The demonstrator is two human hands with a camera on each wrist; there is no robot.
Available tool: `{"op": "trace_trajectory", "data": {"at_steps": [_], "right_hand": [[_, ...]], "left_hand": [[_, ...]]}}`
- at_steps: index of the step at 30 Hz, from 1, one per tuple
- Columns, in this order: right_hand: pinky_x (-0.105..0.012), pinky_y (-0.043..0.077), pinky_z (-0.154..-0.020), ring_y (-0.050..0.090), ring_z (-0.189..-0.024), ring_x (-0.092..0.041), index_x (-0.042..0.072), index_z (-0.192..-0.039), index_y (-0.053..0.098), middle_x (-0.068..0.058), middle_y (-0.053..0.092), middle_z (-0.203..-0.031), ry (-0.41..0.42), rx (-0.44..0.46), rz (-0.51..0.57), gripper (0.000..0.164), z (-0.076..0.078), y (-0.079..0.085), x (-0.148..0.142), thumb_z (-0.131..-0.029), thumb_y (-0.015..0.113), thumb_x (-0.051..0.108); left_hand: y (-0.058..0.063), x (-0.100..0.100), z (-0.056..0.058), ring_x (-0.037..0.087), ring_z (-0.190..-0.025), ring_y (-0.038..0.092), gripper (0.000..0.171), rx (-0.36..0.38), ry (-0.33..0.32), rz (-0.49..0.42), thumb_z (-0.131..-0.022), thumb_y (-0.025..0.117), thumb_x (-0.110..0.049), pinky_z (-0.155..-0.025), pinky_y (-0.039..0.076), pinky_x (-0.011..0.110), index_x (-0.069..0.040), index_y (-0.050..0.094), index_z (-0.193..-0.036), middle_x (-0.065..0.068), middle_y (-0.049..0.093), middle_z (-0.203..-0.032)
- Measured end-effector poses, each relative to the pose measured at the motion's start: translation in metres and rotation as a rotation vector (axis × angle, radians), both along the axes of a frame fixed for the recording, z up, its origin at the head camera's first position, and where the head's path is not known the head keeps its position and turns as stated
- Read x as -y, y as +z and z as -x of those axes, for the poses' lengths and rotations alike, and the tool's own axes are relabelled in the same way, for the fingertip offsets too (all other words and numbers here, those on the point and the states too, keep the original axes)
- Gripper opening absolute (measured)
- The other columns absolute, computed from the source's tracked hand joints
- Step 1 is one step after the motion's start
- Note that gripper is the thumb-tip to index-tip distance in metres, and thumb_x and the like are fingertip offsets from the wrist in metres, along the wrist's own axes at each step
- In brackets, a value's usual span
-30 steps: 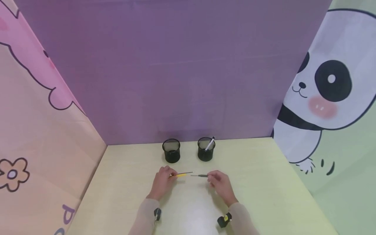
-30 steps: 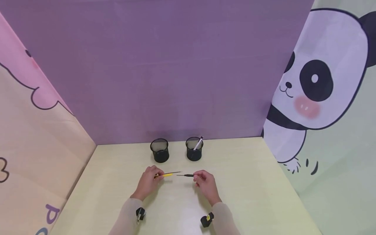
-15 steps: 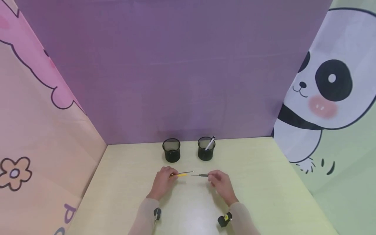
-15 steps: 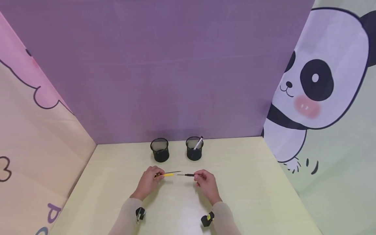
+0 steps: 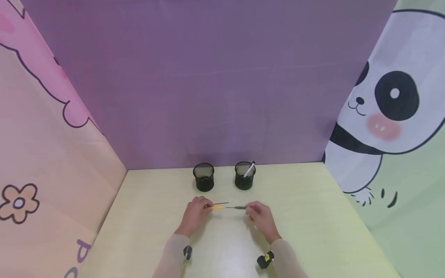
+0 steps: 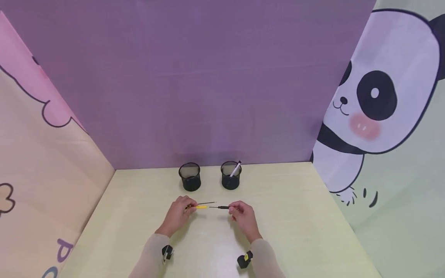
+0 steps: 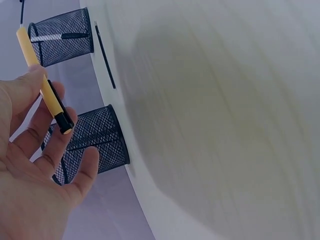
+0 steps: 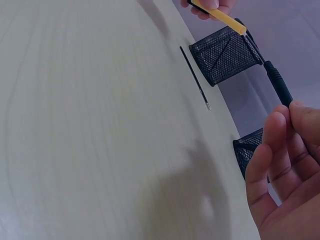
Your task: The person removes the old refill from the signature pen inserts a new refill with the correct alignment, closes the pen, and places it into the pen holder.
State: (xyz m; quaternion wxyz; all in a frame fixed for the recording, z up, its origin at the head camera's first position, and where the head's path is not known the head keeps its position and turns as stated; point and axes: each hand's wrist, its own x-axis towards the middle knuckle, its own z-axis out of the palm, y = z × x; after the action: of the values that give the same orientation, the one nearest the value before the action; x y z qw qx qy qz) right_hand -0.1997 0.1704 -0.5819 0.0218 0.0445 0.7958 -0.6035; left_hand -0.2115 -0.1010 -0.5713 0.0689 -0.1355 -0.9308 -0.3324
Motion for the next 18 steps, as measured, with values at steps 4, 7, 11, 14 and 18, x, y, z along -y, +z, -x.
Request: {"op": "trace_trajectory", "data": {"at_steps": [4, 7, 11, 14, 18], "right_hand": [[-0.03, 0.052, -0.068, 0.062, -0.075, -0.019, 0.007, -0.105, 0.073, -0.005, 0.07, -0.088, 0.009, 0.012, 0.009, 0.012, 0.001, -0.002, 0.001, -0.096, 0.069, 0.013], [-0.031, 0.053, -0.068, 0.063, -0.075, -0.02, 0.007, -0.105, 0.072, -0.006, 0.071, -0.089, 0.019, 0.012, 0.017, 0.011, 0.001, -0.004, 0.002, -0.096, 0.069, 0.013], [-0.032, 0.052, -0.07, 0.063, -0.076, -0.02, 0.008, -0.106, 0.072, -0.006, 0.071, -0.09, 0.026, 0.015, 0.015, 0.012, 0.002, -0.006, 0.002, -0.097, 0.068, 0.013], [-0.032, 0.052, -0.07, 0.063, -0.077, -0.02, 0.008, -0.107, 0.072, -0.006, 0.07, -0.09, 0.029, 0.017, 0.006, 0.012, 0.002, -0.006, 0.003, -0.097, 0.068, 0.014], [-0.031, 0.052, -0.069, 0.062, -0.075, -0.02, 0.009, -0.105, 0.073, -0.006, 0.07, -0.088, 0.032, 0.013, 0.005, 0.011, 0.002, -0.007, 0.003, -0.097, 0.069, 0.014]], "left_hand": [[-0.004, -0.003, 0.001, 0.011, -0.091, 0.055, 0.008, -0.004, -0.02, 0.006, -0.091, 0.075, -0.018, -0.082, 0.043, 0.034, -0.023, 0.075, -0.097, -0.01, 0.07, -0.095], [-0.006, -0.006, 0.002, 0.011, -0.091, 0.054, 0.007, 0.001, -0.032, 0.009, -0.091, 0.075, -0.018, -0.083, 0.043, 0.033, -0.023, 0.075, -0.096, -0.01, 0.069, -0.095], [-0.006, -0.011, 0.001, 0.011, -0.091, 0.054, 0.006, 0.002, -0.043, 0.01, -0.092, 0.075, -0.019, -0.083, 0.043, 0.034, -0.024, 0.074, -0.096, -0.01, 0.069, -0.095], [-0.006, -0.014, 0.001, 0.011, -0.09, 0.053, 0.006, 0.007, -0.057, 0.009, -0.093, 0.074, -0.018, -0.082, 0.043, 0.034, -0.022, 0.074, -0.096, -0.009, 0.068, -0.095], [-0.005, -0.017, -0.001, 0.01, -0.087, 0.052, 0.005, 0.022, -0.068, 0.007, -0.093, 0.073, -0.018, -0.081, 0.042, 0.032, -0.022, 0.073, -0.096, -0.009, 0.066, -0.093]]}}
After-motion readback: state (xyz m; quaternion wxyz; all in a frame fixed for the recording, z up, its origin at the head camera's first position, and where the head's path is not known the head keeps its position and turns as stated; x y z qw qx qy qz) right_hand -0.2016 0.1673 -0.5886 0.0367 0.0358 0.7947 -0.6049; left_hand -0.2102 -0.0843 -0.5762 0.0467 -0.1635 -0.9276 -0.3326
